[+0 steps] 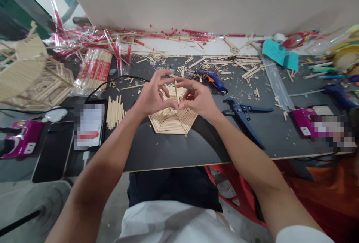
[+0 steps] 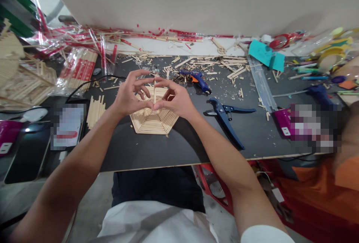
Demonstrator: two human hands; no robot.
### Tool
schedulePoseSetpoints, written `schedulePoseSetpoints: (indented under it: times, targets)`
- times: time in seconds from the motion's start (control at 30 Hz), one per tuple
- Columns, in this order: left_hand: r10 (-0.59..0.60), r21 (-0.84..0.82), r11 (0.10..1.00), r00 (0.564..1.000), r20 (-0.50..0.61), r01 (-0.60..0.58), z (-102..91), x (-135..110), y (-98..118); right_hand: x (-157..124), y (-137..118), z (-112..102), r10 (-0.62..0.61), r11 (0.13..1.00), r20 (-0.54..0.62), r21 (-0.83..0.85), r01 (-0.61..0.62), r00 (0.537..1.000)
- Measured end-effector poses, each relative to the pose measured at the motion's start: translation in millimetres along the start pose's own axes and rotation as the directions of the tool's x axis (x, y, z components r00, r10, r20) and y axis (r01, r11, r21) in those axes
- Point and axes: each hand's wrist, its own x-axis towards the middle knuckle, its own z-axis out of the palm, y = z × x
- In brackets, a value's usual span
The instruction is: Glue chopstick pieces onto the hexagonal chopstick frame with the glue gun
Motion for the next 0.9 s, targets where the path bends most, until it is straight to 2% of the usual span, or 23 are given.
schedulePoseSetpoints:
  times: [0.27, 0.67, 0.9]
  targets:
    - [0.013, -0.019, 1.0, 0.999, -0.033, -0.014, 2.8, -1.1, 0.5, 1.1, -0.5, -0.1, -0.012, 0.999, -0.01, 0.051, 0.013, 1.0]
    - [-0.005, -0.055, 0.999, 0.997, -0.073, 0.001, 5.9, -0.6, -1.0, 0.2, 4.2, 1.8, -0.021, 0.999, 0.009, 0.029, 0.02, 1.0]
    - [0.024, -0.046, 0.999, 0.997, -0.072, -0.027, 4.9, -0.3, 1.1, 0.0, 8.0, -0.3, -0.049, 0.998, -0.035, 0.029, 0.05, 0.998]
